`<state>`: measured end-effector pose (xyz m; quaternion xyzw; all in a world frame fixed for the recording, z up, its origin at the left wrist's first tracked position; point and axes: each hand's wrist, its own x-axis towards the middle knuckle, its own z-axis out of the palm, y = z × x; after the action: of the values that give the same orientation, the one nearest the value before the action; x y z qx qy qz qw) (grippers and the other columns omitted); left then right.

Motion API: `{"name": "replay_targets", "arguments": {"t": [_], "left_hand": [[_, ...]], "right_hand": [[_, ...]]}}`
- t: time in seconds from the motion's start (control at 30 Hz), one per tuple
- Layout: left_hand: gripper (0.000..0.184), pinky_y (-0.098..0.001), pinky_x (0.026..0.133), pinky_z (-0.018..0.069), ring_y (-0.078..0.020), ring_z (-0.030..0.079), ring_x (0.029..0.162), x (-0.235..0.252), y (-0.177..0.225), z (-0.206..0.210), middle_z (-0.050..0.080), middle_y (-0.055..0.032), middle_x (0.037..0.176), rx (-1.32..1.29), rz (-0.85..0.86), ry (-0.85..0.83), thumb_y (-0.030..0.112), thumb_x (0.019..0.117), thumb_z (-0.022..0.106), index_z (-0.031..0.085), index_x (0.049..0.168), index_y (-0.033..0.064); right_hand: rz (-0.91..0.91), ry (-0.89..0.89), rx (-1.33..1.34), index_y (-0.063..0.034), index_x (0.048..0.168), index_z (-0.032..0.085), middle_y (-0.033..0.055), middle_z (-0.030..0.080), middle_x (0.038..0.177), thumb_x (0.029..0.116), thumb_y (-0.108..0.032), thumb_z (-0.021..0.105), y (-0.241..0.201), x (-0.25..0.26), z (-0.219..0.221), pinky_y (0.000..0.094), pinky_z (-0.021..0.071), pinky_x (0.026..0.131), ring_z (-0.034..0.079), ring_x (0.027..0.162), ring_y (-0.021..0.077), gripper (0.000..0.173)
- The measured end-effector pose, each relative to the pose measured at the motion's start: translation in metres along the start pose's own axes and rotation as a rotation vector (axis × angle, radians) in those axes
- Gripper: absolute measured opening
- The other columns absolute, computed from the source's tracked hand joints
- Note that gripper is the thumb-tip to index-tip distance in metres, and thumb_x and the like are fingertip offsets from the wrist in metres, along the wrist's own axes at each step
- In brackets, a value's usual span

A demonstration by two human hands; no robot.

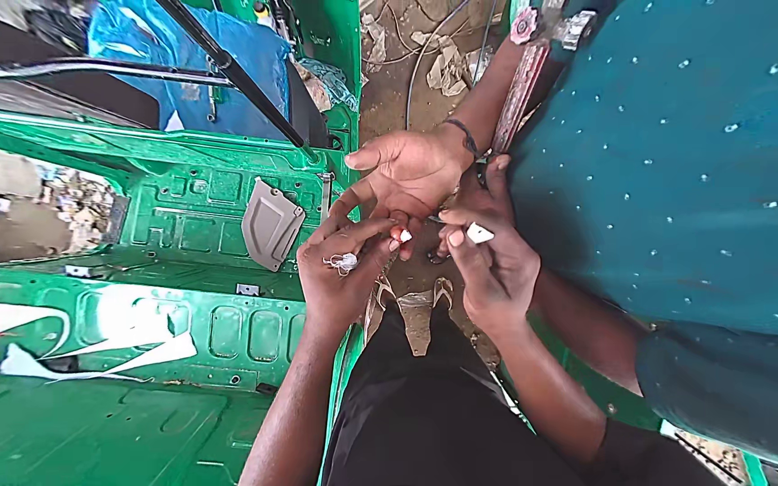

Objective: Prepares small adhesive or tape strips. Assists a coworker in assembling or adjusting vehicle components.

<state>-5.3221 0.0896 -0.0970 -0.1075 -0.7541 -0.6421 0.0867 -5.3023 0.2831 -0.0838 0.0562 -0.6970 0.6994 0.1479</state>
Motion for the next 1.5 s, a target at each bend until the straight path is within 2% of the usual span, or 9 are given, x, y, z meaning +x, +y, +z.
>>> {"name": "replay_targets", "arguments": {"t": [0.2, 0.3, 0.43, 0.63, 0.73, 0.93, 1.1, 1.23, 1.5], "left_hand": [[0.025, -0.0243, 0.076, 0.0610, -0.0134, 0.070, 0.091, 0.004, 0.003, 0.000, 0.064, -0.0149, 0.135, -0.004, -0.016, -0.020, 0.000, 0.0863, 0.078, 0.077, 0.111, 0.0030], [0.025, -0.0238, 0.076, 0.0605, -0.0126, 0.069, 0.091, 0.006, 0.003, 0.000, 0.065, -0.0146, 0.134, 0.000, -0.003, -0.016, 0.000, 0.0860, 0.078, 0.077, 0.111, 0.0032], [0.025, -0.0213, 0.072, 0.0584, -0.0091, 0.067, 0.085, 0.008, 0.003, 0.000, 0.065, -0.0126, 0.133, 0.040, -0.010, -0.007, 0.002, 0.0862, 0.079, 0.077, 0.111, 0.0046], [0.024, -0.0227, 0.078, 0.0595, -0.0112, 0.068, 0.091, 0.008, 0.003, 0.000, 0.067, -0.0111, 0.126, 0.053, 0.000, -0.001, 0.004, 0.0861, 0.080, 0.077, 0.110, 0.0048], [0.024, -0.0264, 0.084, 0.0611, -0.0148, 0.070, 0.099, 0.008, 0.002, 0.000, 0.066, -0.0132, 0.131, 0.013, 0.000, -0.010, 0.001, 0.0868, 0.078, 0.077, 0.110, 0.0034], [0.024, -0.0239, 0.078, 0.0607, -0.0118, 0.069, 0.091, 0.008, 0.003, 0.000, 0.068, -0.0113, 0.125, 0.031, 0.000, 0.000, 0.001, 0.0868, 0.078, 0.077, 0.110, 0.0034], [0.023, -0.0267, 0.085, 0.0607, -0.0155, 0.070, 0.101, 0.008, 0.002, 0.001, 0.067, -0.0131, 0.130, 0.055, 0.009, -0.003, 0.001, 0.0874, 0.077, 0.077, 0.110, 0.0036], [0.025, -0.0249, 0.081, 0.0609, -0.0128, 0.069, 0.093, 0.008, 0.003, 0.002, 0.070, -0.0099, 0.119, 0.046, 0.002, 0.012, -0.001, 0.0860, 0.078, 0.077, 0.111, 0.0030], [0.025, -0.0241, 0.079, 0.0607, -0.0130, 0.070, 0.093, 0.008, 0.002, 0.003, 0.069, -0.0119, 0.123, 0.029, 0.013, 0.012, 0.000, 0.0857, 0.079, 0.077, 0.110, 0.0014]], "right_hand": [[-0.271, -0.092, -0.421, -0.0053, 0.121, 0.075, 0.0121, 0.073, 0.114, 0.0987, -0.007, 0.059, -0.007, -0.013, 0.006, 0.0365, 0.0579, 0.093, 0.068, 0.108, 0.0193, 0.028], [-0.300, -0.064, -0.509, -0.0115, 0.122, 0.076, 0.0111, 0.072, 0.115, 0.0977, -0.009, 0.061, -0.002, -0.014, 0.009, 0.0388, 0.0553, 0.092, 0.066, 0.108, 0.0204, 0.029], [-0.282, -0.047, -0.519, -0.0116, 0.121, 0.077, 0.0115, 0.072, 0.115, 0.0971, -0.009, 0.061, 0.005, -0.015, 0.010, 0.0379, 0.0563, 0.091, 0.067, 0.107, 0.0203, 0.028], [-0.283, -0.036, -0.484, -0.0103, 0.122, 0.076, 0.0122, 0.072, 0.115, 0.0960, -0.007, 0.061, 0.008, -0.016, 0.013, 0.0380, 0.0565, 0.091, 0.067, 0.107, 0.0208, 0.030], [-0.299, -0.029, -0.491, -0.0113, 0.120, 0.077, 0.0122, 0.072, 0.115, 0.0961, -0.008, 0.062, 0.010, -0.017, 0.014, 0.0381, 0.0560, 0.090, 0.067, 0.107, 0.0207, 0.028], [-0.318, 0.006, -0.474, -0.0094, 0.117, 0.077, 0.0128, 0.072, 0.112, 0.0966, -0.008, 0.061, 0.009, -0.017, 0.013, 0.0361, 0.0562, 0.090, 0.067, 0.105, 0.0196, 0.026], [-0.352, -0.026, -0.513, -0.0118, 0.120, 0.077, 0.0127, 0.071, 0.116, 0.0957, -0.008, 0.062, 0.009, -0.012, 0.017, 0.0392, 0.0539, 0.088, 0.067, 0.106, 0.0215, 0.029], [-0.360, 0.009, -0.497, -0.0105, 0.117, 0.078, 0.0137, 0.072, 0.113, 0.0951, -0.008, 0.063, 0.014, -0.016, 0.015, 0.0376, 0.0554, 0.089, 0.067, 0.106, 0.0220, 0.026], [-0.331, 0.019, -0.465, -0.0093, 0.117, 0.077, 0.0130, 0.072, 0.113, 0.0955, -0.008, 0.062, 0.017, -0.017, 0.018, 0.0387, 0.0559, 0.091, 0.068, 0.106, 0.0208, 0.027]]}}
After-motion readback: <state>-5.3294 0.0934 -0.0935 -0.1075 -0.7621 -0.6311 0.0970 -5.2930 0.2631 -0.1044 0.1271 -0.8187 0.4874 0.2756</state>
